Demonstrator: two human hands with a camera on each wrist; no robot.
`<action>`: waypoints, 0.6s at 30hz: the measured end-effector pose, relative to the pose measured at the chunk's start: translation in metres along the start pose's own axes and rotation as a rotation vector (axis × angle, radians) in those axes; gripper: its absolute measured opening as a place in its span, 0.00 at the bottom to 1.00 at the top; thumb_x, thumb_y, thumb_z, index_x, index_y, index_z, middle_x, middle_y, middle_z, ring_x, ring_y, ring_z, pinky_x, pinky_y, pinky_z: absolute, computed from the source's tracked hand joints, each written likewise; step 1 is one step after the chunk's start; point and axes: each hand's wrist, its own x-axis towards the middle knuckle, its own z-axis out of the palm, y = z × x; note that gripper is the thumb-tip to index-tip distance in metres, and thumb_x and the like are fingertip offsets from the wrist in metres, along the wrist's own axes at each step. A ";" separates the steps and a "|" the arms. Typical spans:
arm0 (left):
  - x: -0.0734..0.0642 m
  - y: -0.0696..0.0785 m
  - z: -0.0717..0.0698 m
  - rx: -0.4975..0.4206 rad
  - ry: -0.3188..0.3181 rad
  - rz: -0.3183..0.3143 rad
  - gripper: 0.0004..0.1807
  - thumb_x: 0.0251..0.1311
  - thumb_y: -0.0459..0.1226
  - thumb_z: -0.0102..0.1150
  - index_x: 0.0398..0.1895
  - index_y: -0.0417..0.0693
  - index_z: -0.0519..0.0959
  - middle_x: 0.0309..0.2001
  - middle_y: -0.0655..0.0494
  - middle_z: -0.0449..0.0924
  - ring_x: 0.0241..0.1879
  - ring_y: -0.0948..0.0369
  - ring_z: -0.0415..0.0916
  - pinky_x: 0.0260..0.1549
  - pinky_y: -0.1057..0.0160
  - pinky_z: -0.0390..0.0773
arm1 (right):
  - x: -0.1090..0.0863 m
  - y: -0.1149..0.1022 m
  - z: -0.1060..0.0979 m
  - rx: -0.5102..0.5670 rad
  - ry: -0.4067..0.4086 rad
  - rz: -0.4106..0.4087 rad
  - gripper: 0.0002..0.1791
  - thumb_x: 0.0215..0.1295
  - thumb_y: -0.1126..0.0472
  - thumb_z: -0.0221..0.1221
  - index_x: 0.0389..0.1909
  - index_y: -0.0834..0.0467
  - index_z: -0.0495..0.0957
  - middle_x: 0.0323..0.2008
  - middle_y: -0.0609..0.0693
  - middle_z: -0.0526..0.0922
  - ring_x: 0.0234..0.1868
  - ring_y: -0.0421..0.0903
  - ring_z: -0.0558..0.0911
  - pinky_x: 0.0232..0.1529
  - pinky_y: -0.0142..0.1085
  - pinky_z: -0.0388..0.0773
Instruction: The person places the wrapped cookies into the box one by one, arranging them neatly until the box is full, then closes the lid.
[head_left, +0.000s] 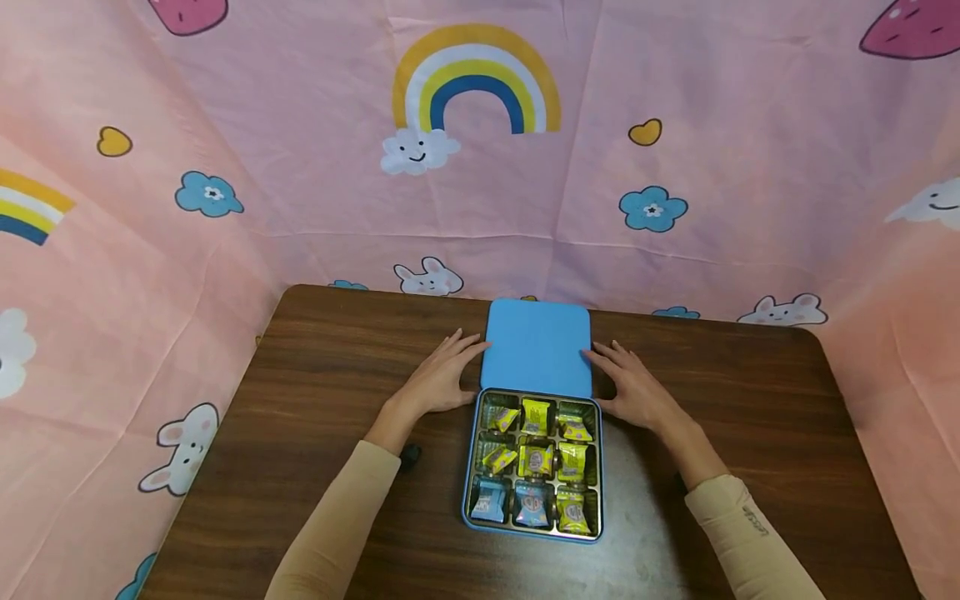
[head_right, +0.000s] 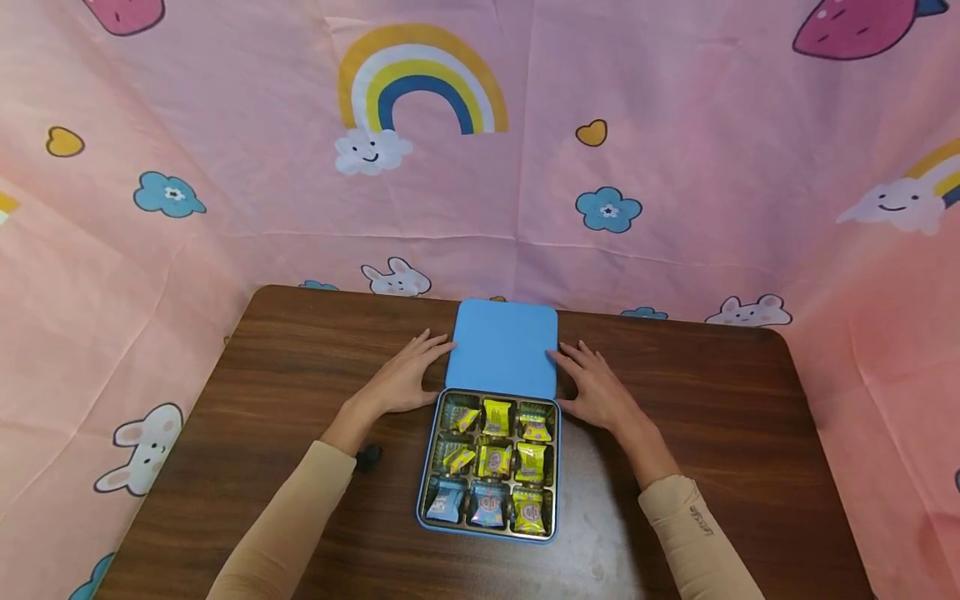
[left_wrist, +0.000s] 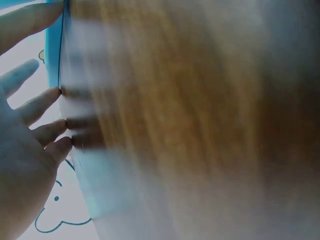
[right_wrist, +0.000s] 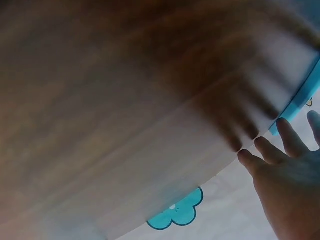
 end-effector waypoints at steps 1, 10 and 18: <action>0.000 0.000 0.000 -0.003 -0.001 -0.001 0.50 0.51 0.40 0.76 0.77 0.55 0.60 0.76 0.47 0.55 0.76 0.43 0.44 0.74 0.47 0.46 | 0.001 0.000 0.000 0.004 -0.011 0.001 0.48 0.56 0.60 0.73 0.76 0.55 0.60 0.74 0.63 0.58 0.75 0.67 0.50 0.70 0.66 0.47; 0.002 0.002 0.000 -0.004 -0.027 0.008 0.47 0.53 0.38 0.75 0.76 0.56 0.62 0.77 0.49 0.52 0.77 0.43 0.39 0.74 0.46 0.42 | -0.001 0.001 0.002 -0.004 -0.054 0.001 0.47 0.59 0.58 0.71 0.77 0.54 0.57 0.77 0.62 0.51 0.76 0.67 0.44 0.71 0.66 0.42; 0.004 0.003 0.002 0.003 -0.058 0.025 0.45 0.57 0.39 0.73 0.77 0.60 0.61 0.78 0.48 0.47 0.77 0.42 0.35 0.75 0.46 0.40 | 0.003 0.002 0.000 -0.022 -0.095 -0.020 0.47 0.61 0.57 0.70 0.78 0.52 0.56 0.77 0.62 0.50 0.76 0.68 0.42 0.71 0.67 0.37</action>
